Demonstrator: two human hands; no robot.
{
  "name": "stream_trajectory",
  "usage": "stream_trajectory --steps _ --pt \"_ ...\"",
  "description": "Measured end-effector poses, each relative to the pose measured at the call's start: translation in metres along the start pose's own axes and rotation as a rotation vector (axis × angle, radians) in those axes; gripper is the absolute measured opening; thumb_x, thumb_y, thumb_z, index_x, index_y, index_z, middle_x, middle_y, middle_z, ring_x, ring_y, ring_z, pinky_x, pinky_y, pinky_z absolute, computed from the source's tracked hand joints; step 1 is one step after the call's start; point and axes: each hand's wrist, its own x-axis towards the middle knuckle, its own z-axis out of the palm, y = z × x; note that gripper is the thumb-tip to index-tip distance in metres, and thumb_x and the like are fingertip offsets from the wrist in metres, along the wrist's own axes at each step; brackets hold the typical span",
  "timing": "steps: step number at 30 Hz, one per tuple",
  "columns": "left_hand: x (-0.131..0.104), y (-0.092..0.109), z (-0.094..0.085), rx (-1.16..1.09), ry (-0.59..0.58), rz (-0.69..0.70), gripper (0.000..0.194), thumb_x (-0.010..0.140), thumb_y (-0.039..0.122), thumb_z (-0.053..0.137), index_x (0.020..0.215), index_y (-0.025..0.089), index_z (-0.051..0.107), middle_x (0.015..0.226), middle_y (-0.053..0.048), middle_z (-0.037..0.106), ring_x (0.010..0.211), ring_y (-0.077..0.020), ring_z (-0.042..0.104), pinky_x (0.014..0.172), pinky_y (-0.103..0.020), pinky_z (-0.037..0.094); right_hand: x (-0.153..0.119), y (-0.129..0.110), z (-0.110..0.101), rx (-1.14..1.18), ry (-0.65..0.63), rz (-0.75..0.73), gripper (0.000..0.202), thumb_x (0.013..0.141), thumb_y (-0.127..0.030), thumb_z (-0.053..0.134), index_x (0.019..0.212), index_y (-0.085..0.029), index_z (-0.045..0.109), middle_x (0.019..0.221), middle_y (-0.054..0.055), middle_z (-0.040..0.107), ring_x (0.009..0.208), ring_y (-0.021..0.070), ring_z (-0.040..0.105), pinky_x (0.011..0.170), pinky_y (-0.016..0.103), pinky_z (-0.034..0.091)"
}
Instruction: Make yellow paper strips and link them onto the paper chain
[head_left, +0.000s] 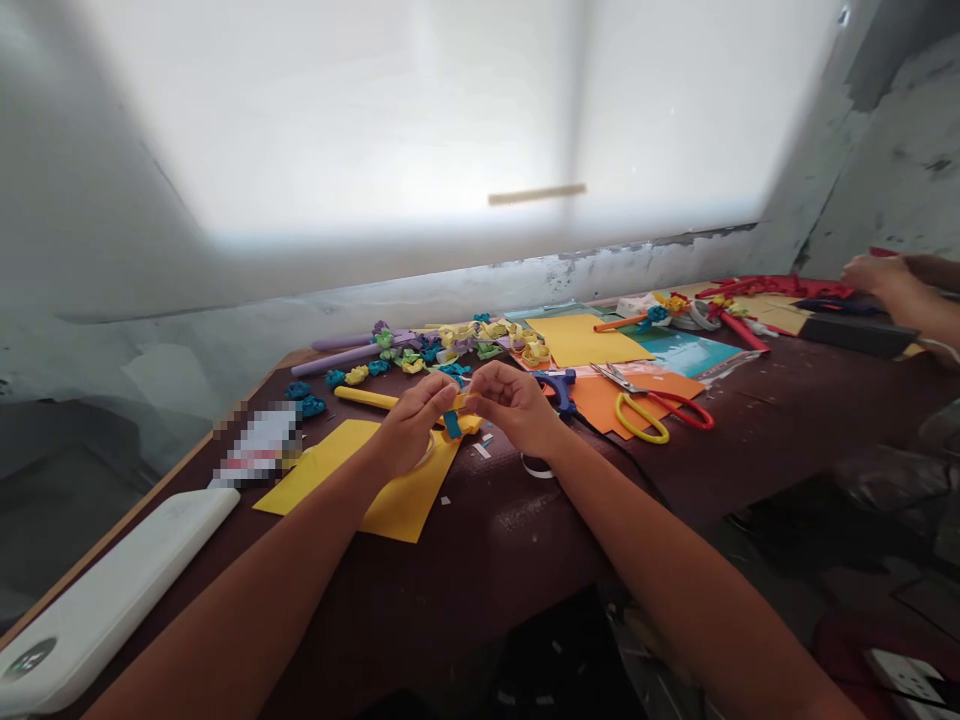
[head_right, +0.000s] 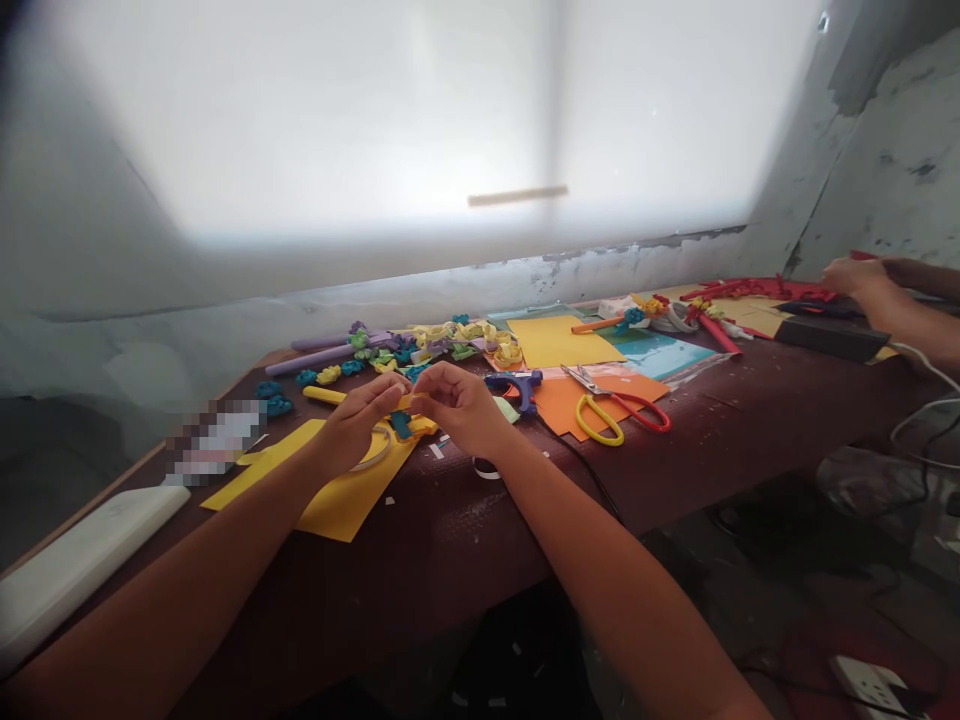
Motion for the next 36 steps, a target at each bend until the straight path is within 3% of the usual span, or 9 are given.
stream_trajectory --steps 2,7,12,17,23,28,32,36 --pt "0.000 0.000 0.000 -0.026 0.002 -0.018 0.038 0.102 0.052 0.058 0.107 0.016 0.068 0.104 -0.006 0.070 0.094 -0.0190 0.068 0.088 -0.041 0.058 -0.001 -0.002 0.000 -0.113 0.018 -0.070 0.029 0.094 -0.049 0.072 0.092 -0.021 0.064 0.086 0.002 0.068 0.077 0.0146 0.067 0.071 0.029 0.057" --pt "0.000 0.000 0.001 -0.090 0.022 -0.058 0.036 0.102 0.050 0.060 0.109 0.016 0.068 0.107 -0.007 0.070 0.096 -0.0191 0.068 0.088 -0.041 0.058 -0.006 -0.003 0.002 -0.426 0.098 -0.288 0.011 0.096 -0.032 0.073 0.100 -0.023 0.076 0.111 0.009 0.074 0.106 0.0207 0.069 0.097 0.038 0.056" --pt "-0.001 -0.006 0.003 -0.181 0.042 -0.096 0.037 0.101 0.050 0.060 0.112 0.015 0.068 0.109 -0.007 0.070 0.096 -0.0194 0.069 0.087 -0.041 0.059 -0.008 -0.004 0.006 -0.702 0.116 -0.415 0.015 0.101 -0.027 0.065 0.101 -0.024 0.080 0.108 0.008 0.080 0.101 0.0219 0.071 0.095 0.040 0.057" --pt "-0.001 -0.008 0.004 -0.230 0.049 -0.131 0.037 0.101 0.050 0.061 0.115 0.016 0.068 0.113 -0.008 0.070 0.099 -0.0202 0.069 0.089 -0.042 0.059 -0.009 -0.009 0.010 -0.902 0.087 -0.453 0.019 0.102 -0.023 0.060 0.107 -0.023 0.079 0.109 0.009 0.081 0.099 0.0232 0.073 0.094 0.041 0.058" --pt "0.000 -0.009 0.006 -0.253 0.014 -0.172 0.038 0.101 0.050 0.061 0.118 0.015 0.067 0.112 -0.008 0.071 0.095 -0.0193 0.069 0.086 -0.041 0.060 -0.010 -0.009 0.013 -0.982 0.081 -0.434 0.018 0.103 -0.024 0.059 0.100 -0.021 0.077 0.106 0.009 0.081 0.098 0.0234 0.073 0.093 0.040 0.058" --pt "-0.001 -0.007 0.005 -0.251 0.000 -0.171 0.038 0.101 0.050 0.061 0.114 0.015 0.068 0.111 -0.007 0.071 0.097 -0.0196 0.069 0.087 -0.041 0.059 -0.008 -0.003 0.012 -0.940 0.215 -0.329 0.015 0.099 -0.022 0.057 0.094 -0.021 0.071 0.102 0.009 0.078 0.099 0.0233 0.070 0.094 0.038 0.054" --pt "-0.002 -0.004 0.003 -0.215 0.013 -0.162 0.037 0.101 0.050 0.061 0.113 0.015 0.068 0.111 -0.007 0.070 0.098 -0.0199 0.068 0.088 -0.041 0.059 -0.006 0.002 0.004 -0.850 0.337 -0.184 0.012 0.097 -0.020 0.050 0.095 -0.020 0.062 0.089 0.007 0.071 0.084 0.0214 0.065 0.078 0.034 0.052" --pt "-0.001 -0.001 0.001 -0.164 -0.018 -0.149 0.036 0.101 0.049 0.062 0.111 0.015 0.068 0.110 -0.007 0.070 0.096 -0.0192 0.068 0.087 -0.041 0.059 -0.006 -0.001 -0.001 -0.758 0.285 -0.113 0.025 0.106 -0.029 0.042 0.090 -0.021 0.060 0.079 0.003 0.063 0.072 0.0180 0.058 0.070 0.031 0.046"
